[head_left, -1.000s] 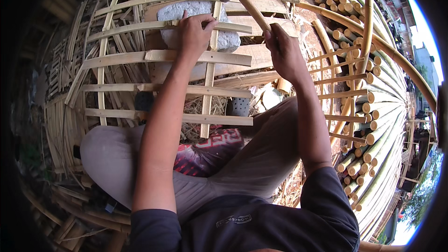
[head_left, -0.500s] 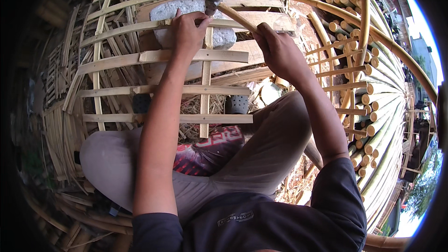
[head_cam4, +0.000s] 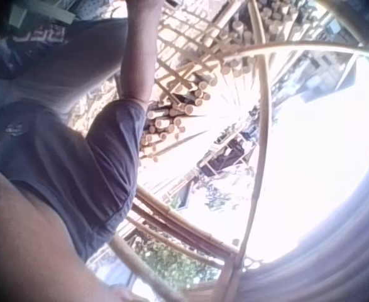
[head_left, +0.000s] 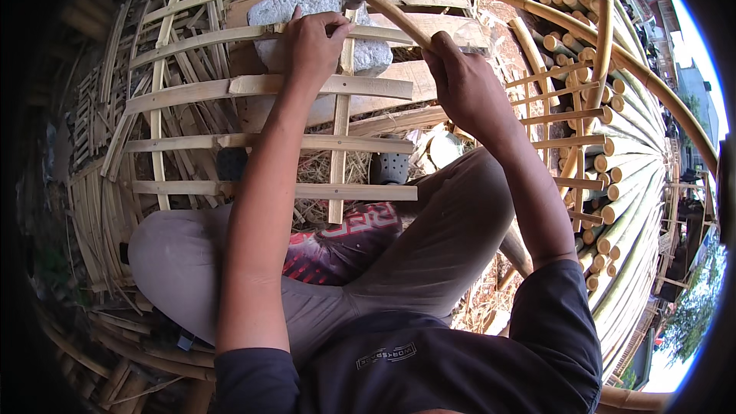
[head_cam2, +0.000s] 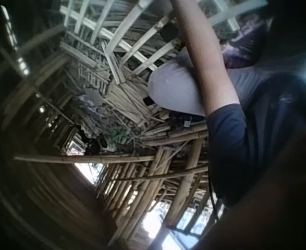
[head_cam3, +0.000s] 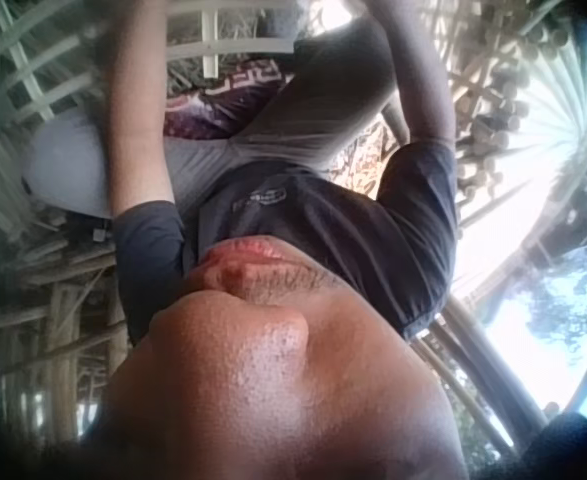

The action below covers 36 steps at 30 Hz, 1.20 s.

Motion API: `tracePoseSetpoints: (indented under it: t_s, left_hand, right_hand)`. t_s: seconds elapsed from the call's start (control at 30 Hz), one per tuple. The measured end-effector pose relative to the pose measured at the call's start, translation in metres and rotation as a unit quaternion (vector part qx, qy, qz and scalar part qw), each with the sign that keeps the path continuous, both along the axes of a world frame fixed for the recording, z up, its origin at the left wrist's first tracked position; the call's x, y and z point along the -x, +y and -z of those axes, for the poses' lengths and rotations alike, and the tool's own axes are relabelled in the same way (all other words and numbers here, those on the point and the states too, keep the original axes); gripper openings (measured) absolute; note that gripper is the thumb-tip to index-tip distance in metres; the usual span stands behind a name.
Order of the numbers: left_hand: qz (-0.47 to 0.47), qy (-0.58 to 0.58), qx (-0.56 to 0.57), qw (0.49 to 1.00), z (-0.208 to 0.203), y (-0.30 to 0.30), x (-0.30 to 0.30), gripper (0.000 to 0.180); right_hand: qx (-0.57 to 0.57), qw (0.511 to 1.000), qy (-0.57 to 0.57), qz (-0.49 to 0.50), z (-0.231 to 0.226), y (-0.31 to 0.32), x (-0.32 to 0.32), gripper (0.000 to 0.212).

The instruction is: The person nails bamboo strips to a wooden frame using a hammer, working across a lattice structure.

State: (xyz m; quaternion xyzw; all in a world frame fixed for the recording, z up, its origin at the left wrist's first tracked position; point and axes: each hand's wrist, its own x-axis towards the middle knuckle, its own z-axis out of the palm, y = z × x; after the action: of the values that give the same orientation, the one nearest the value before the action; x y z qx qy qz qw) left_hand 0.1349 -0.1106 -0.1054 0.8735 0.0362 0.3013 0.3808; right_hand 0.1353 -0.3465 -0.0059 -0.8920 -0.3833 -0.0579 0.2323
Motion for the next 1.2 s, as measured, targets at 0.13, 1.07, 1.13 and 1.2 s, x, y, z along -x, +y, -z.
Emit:
tracePoseSetpoints:
  t_s: [0.13,1.07,1.13,1.2]
  left_hand:
    - [-0.004,-0.019,0.011,1.000,0.002,-0.002,0.001,0.017]
    - [0.002,-0.007,-0.009,1.000,0.005,0.001,-0.001,0.016]
    - [0.001,-0.007,-0.008,1.000,0.005,0.000,0.000,0.016]
    - [0.001,-0.012,-0.010,1.000,0.005,-0.001,-0.001,0.016]
  right_hand:
    - [-0.004,1.000,-0.001,-0.003,0.000,-0.001,0.000,0.012]
    - [-0.011,0.981,0.104,0.162,0.072,0.039,-0.086,0.078]
    - [-0.012,0.981,0.108,0.161,0.071,0.039,-0.084,0.077]
    - [-0.020,0.982,0.088,0.163,0.077,0.039,-0.085,0.075]
